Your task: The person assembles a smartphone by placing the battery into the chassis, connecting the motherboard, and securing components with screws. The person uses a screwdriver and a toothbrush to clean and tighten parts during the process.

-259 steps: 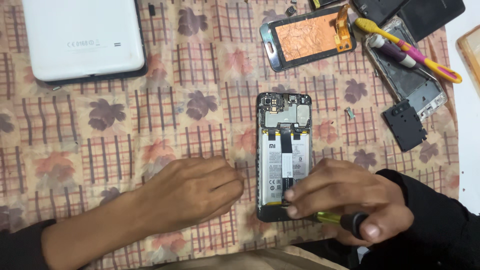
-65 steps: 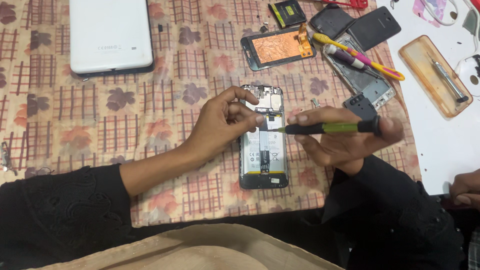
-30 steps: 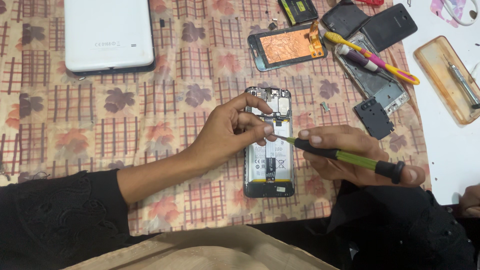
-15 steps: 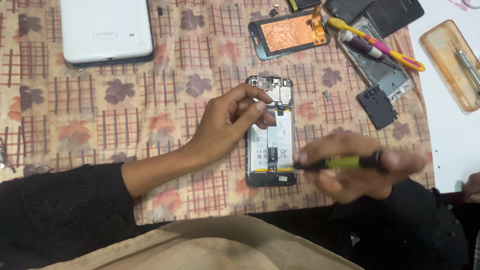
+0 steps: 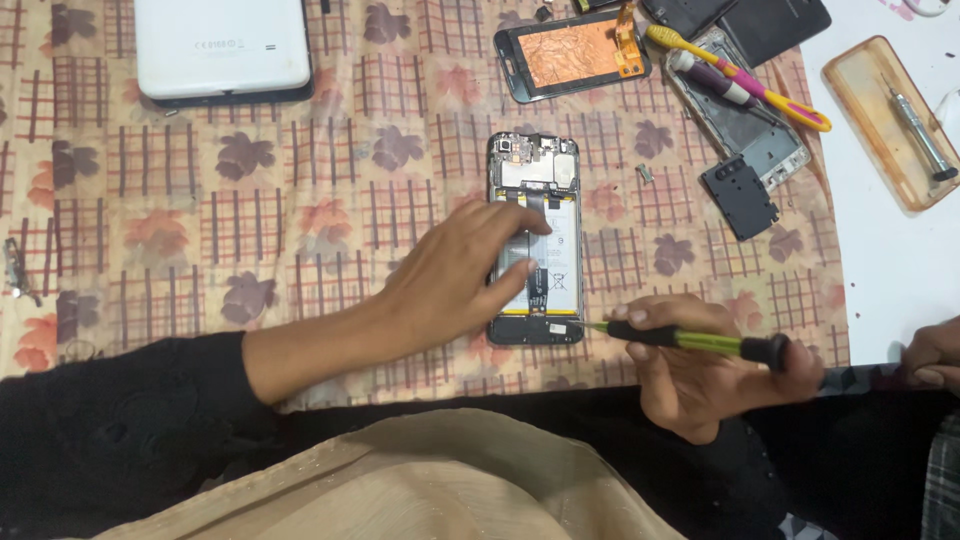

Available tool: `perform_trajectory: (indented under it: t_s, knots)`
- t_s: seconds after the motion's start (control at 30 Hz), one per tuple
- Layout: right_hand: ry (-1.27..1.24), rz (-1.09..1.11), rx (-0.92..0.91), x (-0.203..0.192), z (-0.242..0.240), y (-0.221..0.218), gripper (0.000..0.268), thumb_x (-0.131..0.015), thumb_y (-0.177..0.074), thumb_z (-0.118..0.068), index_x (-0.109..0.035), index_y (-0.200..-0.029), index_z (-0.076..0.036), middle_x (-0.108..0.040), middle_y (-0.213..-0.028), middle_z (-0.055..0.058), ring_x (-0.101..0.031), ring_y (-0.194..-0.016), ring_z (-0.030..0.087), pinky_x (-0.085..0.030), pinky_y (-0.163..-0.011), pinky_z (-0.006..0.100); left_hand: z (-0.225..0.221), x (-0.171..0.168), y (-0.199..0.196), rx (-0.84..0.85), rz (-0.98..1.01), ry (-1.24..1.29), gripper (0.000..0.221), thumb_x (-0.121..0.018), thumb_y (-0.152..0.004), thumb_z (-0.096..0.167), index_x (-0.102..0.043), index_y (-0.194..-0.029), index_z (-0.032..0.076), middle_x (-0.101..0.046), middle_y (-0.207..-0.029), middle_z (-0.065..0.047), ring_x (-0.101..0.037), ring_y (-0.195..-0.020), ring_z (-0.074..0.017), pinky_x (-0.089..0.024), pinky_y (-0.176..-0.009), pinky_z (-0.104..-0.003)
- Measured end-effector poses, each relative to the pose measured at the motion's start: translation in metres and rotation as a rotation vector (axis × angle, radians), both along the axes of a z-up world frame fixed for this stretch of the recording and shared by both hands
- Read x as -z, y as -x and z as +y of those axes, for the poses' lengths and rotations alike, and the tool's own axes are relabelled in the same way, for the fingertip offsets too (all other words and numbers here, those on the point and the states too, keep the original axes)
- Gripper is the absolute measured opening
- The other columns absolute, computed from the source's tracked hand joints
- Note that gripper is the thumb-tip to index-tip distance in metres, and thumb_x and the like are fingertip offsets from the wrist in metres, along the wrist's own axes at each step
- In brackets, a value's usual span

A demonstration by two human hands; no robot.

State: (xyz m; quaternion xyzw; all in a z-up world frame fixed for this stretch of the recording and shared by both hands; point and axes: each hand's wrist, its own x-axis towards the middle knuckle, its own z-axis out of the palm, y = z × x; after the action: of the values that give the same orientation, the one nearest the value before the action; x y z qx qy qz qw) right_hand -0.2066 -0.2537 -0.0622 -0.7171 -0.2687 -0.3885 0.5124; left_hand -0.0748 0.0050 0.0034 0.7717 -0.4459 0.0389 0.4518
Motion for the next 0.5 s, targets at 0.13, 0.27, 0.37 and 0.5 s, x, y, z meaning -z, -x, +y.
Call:
perform_trajectory:
  t_s: [0.13,0.27,0.37,0.5]
  knots:
    - [0.032,0.093,0.059,-0.001,0.003,0.001,0.099,-0.061,-0.093,0.013,-0.007,-0.154,-0.044,-0.066,-0.104,0.023,-0.075,-0.077,0.025,-0.072,-0.075,0.044,0.006,0.002,0.008,0.016,0.012,-0.091,0.031,-0.065,-0.094,0.018,-0.059,-0.12,0.003,-0.066,-0.119,-0.012,-0.059,-0.114,-0.0288,-0.047,-0.101,-0.044]
    - [0.097,0.067,0.108,-0.003,0.008,0.005,0.098,-0.06,-0.085,0.011,-0.01,-0.151,-0.041,-0.066,-0.096,0.026,-0.074,-0.075,0.03,-0.07,-0.076,0.049,0.001,0.005,0.007,0.012,-0.146,-0.105,0.035,-0.068,-0.093,0.021,-0.06,-0.121,0.003,-0.063,-0.126,-0.015,-0.056,-0.123,-0.0316,-0.045,-0.107,-0.046]
    - [0.038,0.047,0.088,-0.004,0.01,0.008,0.095,-0.061,-0.088,0.01,-0.009,-0.151,-0.039,-0.067,-0.099,0.028,-0.075,-0.079,0.031,-0.07,-0.08,0.051,0.001,0.006,0.022,0.001,-0.3,-0.203,0.049,-0.068,-0.091,0.03,-0.058,-0.128,0.001,-0.057,-0.14,-0.019,-0.051,-0.134,-0.0341,-0.044,-0.108,-0.047]
    - [0.042,0.025,0.059,-0.002,0.012,0.009,0.095,-0.061,-0.087,0.009,-0.01,-0.152,-0.038,-0.067,-0.1,0.027,-0.075,-0.074,0.029,-0.069,-0.078,0.05,0.016,0.01,0.073,-0.147,-0.503,-0.521,0.069,-0.063,-0.09,0.043,-0.052,-0.141,-0.002,-0.049,-0.151,-0.018,-0.044,-0.139,-0.0338,-0.043,-0.105,-0.045]
